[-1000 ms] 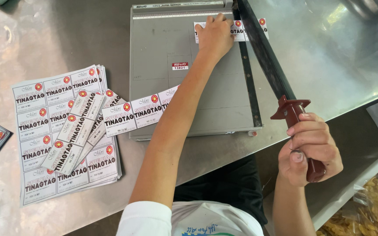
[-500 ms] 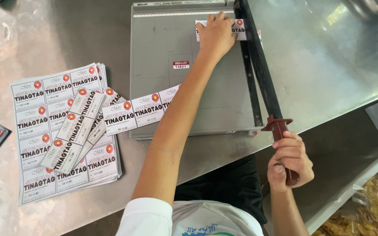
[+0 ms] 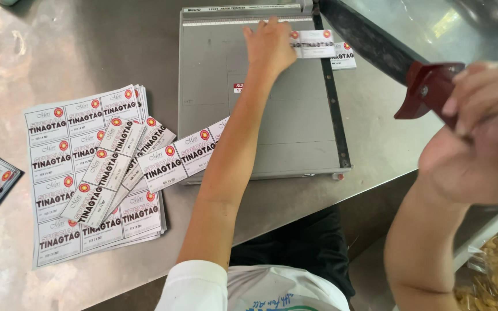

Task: The person uses a manual paper trimmer to cut a stack of printed label sheets into smaller strips. They align the sheets, press the lever to cut, and then separate the cut strips, repeating the process with additional sheets.

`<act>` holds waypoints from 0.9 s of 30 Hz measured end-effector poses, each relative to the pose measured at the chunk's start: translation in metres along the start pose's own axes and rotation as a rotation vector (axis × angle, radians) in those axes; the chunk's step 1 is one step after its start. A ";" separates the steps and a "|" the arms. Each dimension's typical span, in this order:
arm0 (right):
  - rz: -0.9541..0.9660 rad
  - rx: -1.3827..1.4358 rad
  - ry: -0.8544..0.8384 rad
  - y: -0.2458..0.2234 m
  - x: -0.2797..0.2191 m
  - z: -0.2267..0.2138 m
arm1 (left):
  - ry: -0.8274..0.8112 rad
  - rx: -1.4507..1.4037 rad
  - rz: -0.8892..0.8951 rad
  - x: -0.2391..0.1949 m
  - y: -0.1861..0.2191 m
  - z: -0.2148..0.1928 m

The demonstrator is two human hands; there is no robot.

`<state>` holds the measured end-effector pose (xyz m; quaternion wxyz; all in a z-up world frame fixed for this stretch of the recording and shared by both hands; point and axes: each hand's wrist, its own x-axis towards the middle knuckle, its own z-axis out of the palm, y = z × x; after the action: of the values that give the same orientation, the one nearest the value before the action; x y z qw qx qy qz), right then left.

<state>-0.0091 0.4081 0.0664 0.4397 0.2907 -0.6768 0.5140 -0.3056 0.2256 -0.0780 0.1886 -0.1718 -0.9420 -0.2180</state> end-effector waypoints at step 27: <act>-0.018 -0.041 0.289 -0.027 -0.082 0.042 | 0.133 -0.134 0.159 -0.011 0.042 0.029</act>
<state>0.0377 0.3548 0.0010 0.5430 0.2106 -0.6142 0.5325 -0.2876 0.2720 -0.0920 0.2556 -0.2434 -0.8942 -0.2756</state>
